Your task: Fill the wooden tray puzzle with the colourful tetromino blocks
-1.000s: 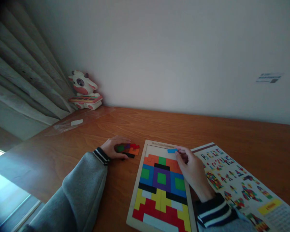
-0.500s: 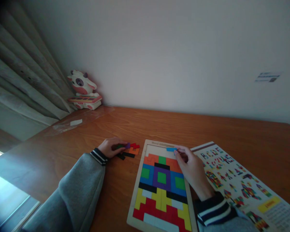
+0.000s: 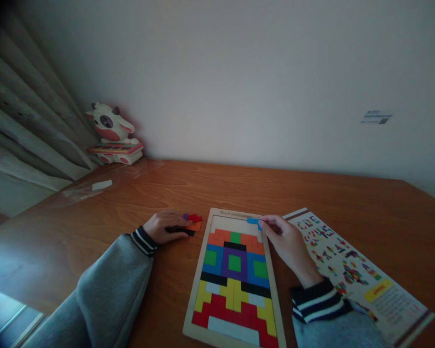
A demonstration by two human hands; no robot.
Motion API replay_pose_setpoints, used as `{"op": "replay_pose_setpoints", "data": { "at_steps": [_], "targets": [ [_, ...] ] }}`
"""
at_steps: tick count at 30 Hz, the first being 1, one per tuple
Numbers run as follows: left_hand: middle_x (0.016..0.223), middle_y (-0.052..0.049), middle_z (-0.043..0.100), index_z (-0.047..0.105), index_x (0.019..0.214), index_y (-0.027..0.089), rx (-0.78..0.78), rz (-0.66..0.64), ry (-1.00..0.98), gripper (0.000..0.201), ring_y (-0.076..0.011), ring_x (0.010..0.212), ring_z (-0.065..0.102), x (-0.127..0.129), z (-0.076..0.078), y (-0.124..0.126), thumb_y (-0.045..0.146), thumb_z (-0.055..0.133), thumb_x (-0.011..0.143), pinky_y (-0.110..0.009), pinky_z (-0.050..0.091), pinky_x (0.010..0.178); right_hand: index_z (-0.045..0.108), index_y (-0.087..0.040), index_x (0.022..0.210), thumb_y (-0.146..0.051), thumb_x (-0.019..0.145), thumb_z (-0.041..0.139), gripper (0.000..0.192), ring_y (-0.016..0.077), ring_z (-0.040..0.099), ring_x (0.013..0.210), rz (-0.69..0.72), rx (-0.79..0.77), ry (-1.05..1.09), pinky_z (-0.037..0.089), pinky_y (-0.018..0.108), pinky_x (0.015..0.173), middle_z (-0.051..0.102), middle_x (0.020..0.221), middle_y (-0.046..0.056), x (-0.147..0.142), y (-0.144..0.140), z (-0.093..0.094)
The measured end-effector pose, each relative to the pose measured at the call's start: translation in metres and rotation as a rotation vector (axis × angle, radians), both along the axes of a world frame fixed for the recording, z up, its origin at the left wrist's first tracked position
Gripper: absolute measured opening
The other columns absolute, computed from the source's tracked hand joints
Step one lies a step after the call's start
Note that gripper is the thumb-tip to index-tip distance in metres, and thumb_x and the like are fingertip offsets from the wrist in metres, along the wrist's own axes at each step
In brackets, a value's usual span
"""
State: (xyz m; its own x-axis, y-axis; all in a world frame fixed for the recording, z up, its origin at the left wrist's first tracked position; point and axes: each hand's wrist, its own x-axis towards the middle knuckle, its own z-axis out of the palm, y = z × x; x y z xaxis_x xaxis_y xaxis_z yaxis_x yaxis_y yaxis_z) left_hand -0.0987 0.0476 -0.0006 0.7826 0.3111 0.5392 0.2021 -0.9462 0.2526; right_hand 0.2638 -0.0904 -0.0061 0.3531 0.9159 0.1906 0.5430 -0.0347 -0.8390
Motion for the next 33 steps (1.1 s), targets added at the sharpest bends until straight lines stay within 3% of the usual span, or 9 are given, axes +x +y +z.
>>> {"op": "replay_pose_setpoints", "data": {
  "at_steps": [7,17,33],
  "targets": [
    [0.092,-0.005,0.078,0.075,0.098,0.021,-0.025,-0.021,0.001,0.020,-0.0185,0.087,0.072,0.000,0.001,-0.001,0.036,0.071,0.087,-0.030,0.057,0.083,0.072,-0.022,0.095,-0.053,0.084,0.061,0.035,0.0276,0.070,0.095,0.157,-0.117,0.014,0.054,0.042,0.088,0.076,0.101,0.009,0.012,-0.005,0.007],
    [0.092,-0.005,0.077,0.074,0.099,0.020,-0.051,-0.009,0.008,0.021,-0.0185,0.088,0.073,0.001,0.001,-0.001,0.037,0.071,0.086,-0.030,0.057,0.084,0.074,-0.023,0.091,-0.054,0.086,0.058,0.035,0.0251,0.069,0.084,0.147,-0.104,-0.170,0.053,0.036,0.074,0.076,0.091,0.007,0.005,-0.007,0.010],
    [0.088,-0.004,0.078,0.075,0.096,0.021,-0.069,-0.041,-0.034,0.014,-0.0156,0.081,0.074,0.003,0.001,-0.002,0.028,0.066,0.090,-0.026,0.058,0.078,0.071,-0.024,0.090,-0.053,0.086,0.057,0.033,0.0243,0.068,0.079,0.098,-0.075,-0.204,0.054,0.038,0.073,0.075,0.089,0.006,0.007,-0.005,0.004]
  ]
}}
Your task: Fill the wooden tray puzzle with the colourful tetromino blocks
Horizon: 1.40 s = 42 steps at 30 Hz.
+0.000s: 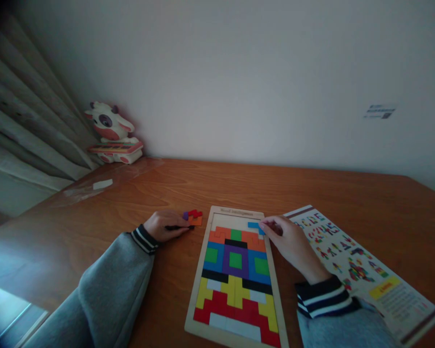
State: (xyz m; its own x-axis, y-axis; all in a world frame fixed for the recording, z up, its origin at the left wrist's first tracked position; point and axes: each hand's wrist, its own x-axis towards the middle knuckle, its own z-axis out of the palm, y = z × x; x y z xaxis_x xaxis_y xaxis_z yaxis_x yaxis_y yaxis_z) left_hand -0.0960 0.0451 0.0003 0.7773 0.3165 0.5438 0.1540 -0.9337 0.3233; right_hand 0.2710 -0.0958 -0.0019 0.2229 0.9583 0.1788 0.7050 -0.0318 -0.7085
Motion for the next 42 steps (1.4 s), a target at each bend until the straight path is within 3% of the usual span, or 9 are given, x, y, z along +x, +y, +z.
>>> {"op": "replay_pose_setpoints", "data": {
  "at_steps": [5,12,19,29,42],
  "targets": [
    [0.089,-0.005,0.077,0.074,0.100,0.021,0.004,0.029,0.027,0.018,-0.0157,0.081,0.073,-0.001,0.002,-0.001,0.033,0.065,0.090,-0.026,0.058,0.076,0.072,-0.024,0.091,-0.052,0.086,0.057,0.032,0.0247,0.069,0.081,0.007,-0.005,0.001,0.055,0.038,0.073,0.076,0.090,0.006,-0.001,-0.001,0.001],
    [0.090,-0.003,0.076,0.072,0.108,0.024,0.039,0.246,0.063,0.023,-0.0157,0.080,0.070,-0.021,0.010,0.007,0.036,0.063,0.090,-0.027,0.055,0.076,0.072,-0.025,0.089,-0.052,0.085,0.057,0.031,0.0253,0.069,0.081,-0.002,-0.023,0.016,0.054,0.039,0.074,0.075,0.089,0.006,-0.003,0.000,0.004],
    [0.094,-0.005,0.077,0.076,0.102,0.025,0.020,0.068,0.078,0.024,-0.0167,0.084,0.072,-0.019,0.002,0.009,0.042,0.069,0.086,-0.026,0.057,0.077,0.071,-0.025,0.088,-0.052,0.085,0.058,0.030,0.0252,0.069,0.082,-0.005,-0.001,0.015,0.055,0.038,0.073,0.075,0.088,0.006,-0.003,0.000,0.004],
    [0.084,-0.003,0.077,0.076,0.098,0.023,-0.014,0.041,0.054,0.019,-0.0153,0.073,0.072,-0.013,0.003,0.006,0.036,0.070,0.086,-0.025,0.056,0.071,0.071,-0.024,0.092,-0.050,0.088,0.055,0.030,0.0247,0.068,0.081,-0.002,-0.031,-0.040,0.052,0.038,0.073,0.075,0.090,0.005,-0.002,-0.001,0.003],
    [0.084,-0.003,0.076,0.074,0.097,0.022,-0.049,0.058,0.041,0.019,-0.0149,0.076,0.072,-0.006,0.005,0.000,0.037,0.069,0.086,-0.024,0.055,0.072,0.070,-0.023,0.091,-0.051,0.088,0.054,0.032,0.0236,0.067,0.078,0.010,-0.018,-0.038,0.052,0.036,0.071,0.074,0.088,0.006,-0.003,-0.001,0.003]
  ]
}}
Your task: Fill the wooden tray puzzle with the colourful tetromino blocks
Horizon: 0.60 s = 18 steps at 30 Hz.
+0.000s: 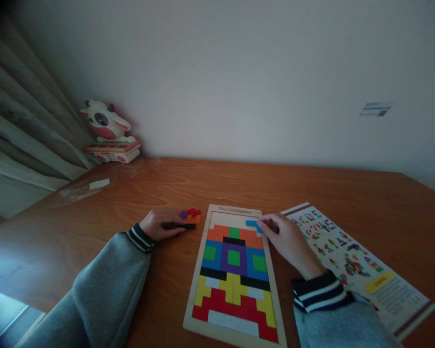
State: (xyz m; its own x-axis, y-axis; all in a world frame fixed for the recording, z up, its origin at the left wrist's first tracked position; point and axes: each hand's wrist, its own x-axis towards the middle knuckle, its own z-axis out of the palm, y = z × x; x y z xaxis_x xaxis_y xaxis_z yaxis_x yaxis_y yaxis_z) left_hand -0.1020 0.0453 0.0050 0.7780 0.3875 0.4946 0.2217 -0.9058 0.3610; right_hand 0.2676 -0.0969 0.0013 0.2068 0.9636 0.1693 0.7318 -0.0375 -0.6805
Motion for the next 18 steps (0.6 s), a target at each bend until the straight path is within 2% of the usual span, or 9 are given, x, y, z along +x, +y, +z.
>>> {"op": "replay_pose_setpoints", "data": {
  "at_steps": [4,8,12,18],
  "targets": [
    [0.092,-0.006,0.077,0.073,0.101,0.022,0.005,0.019,0.001,0.023,-0.0189,0.085,0.071,0.008,0.001,-0.003,0.038,0.071,0.085,-0.030,0.054,0.081,0.070,-0.024,0.092,-0.051,0.088,0.055,0.031,0.0237,0.068,0.079,0.014,0.016,0.001,0.052,0.036,0.072,0.074,0.088,0.006,0.000,0.001,-0.001],
    [0.106,-0.007,0.075,0.072,0.109,0.022,-0.013,0.214,-0.040,0.026,-0.0223,0.097,0.069,0.028,0.000,-0.007,0.036,0.067,0.088,-0.035,0.051,0.089,0.070,-0.024,0.091,-0.050,0.088,0.055,0.030,0.0246,0.068,0.079,0.011,0.014,0.001,0.052,0.037,0.071,0.074,0.088,0.006,0.000,0.001,-0.001],
    [0.102,-0.008,0.076,0.073,0.107,0.022,-0.093,0.422,0.004,0.027,-0.0248,0.094,0.069,0.047,-0.003,-0.006,0.039,0.067,0.087,-0.036,0.051,0.087,0.070,-0.024,0.091,-0.050,0.088,0.055,0.030,0.0246,0.067,0.079,-0.002,-0.002,0.012,0.052,0.038,0.072,0.074,0.089,0.006,-0.001,0.001,-0.001],
    [0.098,-0.006,0.077,0.075,0.101,0.024,-0.321,0.465,-0.034,0.028,-0.0252,0.092,0.071,0.053,-0.006,-0.001,0.039,0.077,0.078,-0.034,0.053,0.085,0.069,-0.023,0.091,-0.050,0.087,0.054,0.031,0.0246,0.066,0.078,0.000,0.002,0.009,0.051,0.039,0.072,0.073,0.087,0.007,0.000,0.002,-0.003]
  ]
}}
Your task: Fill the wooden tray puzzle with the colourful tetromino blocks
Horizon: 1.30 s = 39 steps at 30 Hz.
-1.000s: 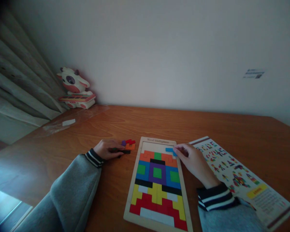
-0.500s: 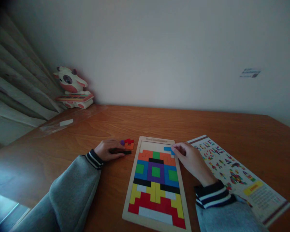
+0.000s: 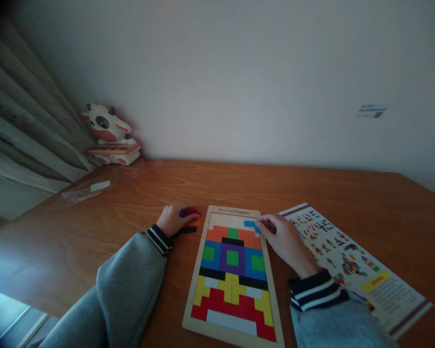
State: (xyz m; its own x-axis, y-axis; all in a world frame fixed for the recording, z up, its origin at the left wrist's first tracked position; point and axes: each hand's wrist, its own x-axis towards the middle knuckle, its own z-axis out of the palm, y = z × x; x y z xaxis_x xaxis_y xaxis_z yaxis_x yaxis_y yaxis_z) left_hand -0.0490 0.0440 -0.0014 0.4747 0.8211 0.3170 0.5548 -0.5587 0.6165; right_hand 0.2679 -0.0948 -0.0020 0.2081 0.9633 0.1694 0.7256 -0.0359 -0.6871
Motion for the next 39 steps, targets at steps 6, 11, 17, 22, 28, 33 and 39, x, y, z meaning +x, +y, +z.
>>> {"op": "replay_pose_setpoints", "data": {
  "at_steps": [6,11,17,22,28,33,39],
  "targets": [
    [0.090,-0.006,0.075,0.075,0.097,0.023,-0.099,-0.004,-0.242,0.031,-0.0210,0.081,0.071,0.000,-0.002,-0.001,0.031,0.084,0.068,-0.029,0.056,0.074,0.069,-0.024,0.091,-0.049,0.088,0.055,0.029,0.0242,0.066,0.078,0.002,0.013,0.003,0.051,0.038,0.072,0.073,0.090,0.006,0.001,0.000,-0.002],
    [0.088,-0.006,0.075,0.075,0.101,0.020,-0.290,0.019,-0.510,0.041,-0.0194,0.076,0.071,0.021,0.007,-0.017,0.033,0.087,0.065,-0.029,0.057,0.071,0.069,-0.024,0.095,-0.050,0.088,0.057,0.030,0.0243,0.068,0.086,-0.027,0.061,0.156,0.053,0.038,0.078,0.075,0.094,0.006,-0.003,-0.001,0.006],
    [0.101,-0.010,0.075,0.079,0.073,0.018,-0.537,-0.301,-0.708,0.018,-0.0238,0.099,0.070,0.060,0.019,-0.052,0.032,0.087,0.065,-0.035,0.055,0.090,0.067,-0.023,0.099,-0.050,0.088,0.061,0.030,0.0215,0.069,0.086,0.103,0.085,0.378,0.055,0.036,0.079,0.074,0.095,0.006,-0.032,-0.004,0.017],
    [0.108,-0.009,0.075,0.080,0.075,0.021,-0.621,-0.371,-0.692,0.017,-0.0239,0.102,0.070,0.070,0.019,-0.070,0.031,0.088,0.064,-0.036,0.053,0.096,0.065,-0.025,0.097,-0.042,0.089,0.062,0.019,0.0191,0.070,0.088,0.295,0.053,0.399,0.056,0.034,0.079,0.073,0.094,0.003,-0.057,-0.010,0.022],
    [0.078,-0.006,0.078,0.080,0.075,0.017,-0.682,-0.217,-0.688,0.022,-0.0203,0.074,0.072,0.070,0.020,-0.073,0.035,0.087,0.064,-0.031,0.059,0.075,0.064,-0.024,0.109,-0.037,0.093,0.058,0.021,0.0188,0.069,0.097,0.380,0.017,0.510,0.056,0.034,0.087,0.072,0.106,0.005,-0.064,-0.014,0.026],
    [0.080,-0.007,0.077,0.079,0.071,0.019,-0.631,-0.138,-0.721,0.019,-0.0215,0.075,0.072,0.073,0.023,-0.076,0.032,0.089,0.061,-0.031,0.059,0.074,0.068,-0.026,0.102,-0.041,0.087,0.065,0.021,0.0191,0.070,0.091,0.347,0.012,0.493,0.057,0.034,0.082,0.074,0.098,0.003,-0.069,-0.014,0.027],
    [0.098,-0.008,0.077,0.079,0.091,0.019,-0.618,-0.150,-0.855,0.026,-0.0217,0.090,0.072,0.073,0.017,-0.071,0.033,0.084,0.069,-0.034,0.057,0.087,0.057,-0.024,0.078,-0.051,0.083,0.066,0.029,0.0207,0.071,0.087,0.115,0.112,0.594,0.058,0.034,0.078,0.075,0.096,0.006,-0.058,-0.011,0.029]
  ]
}}
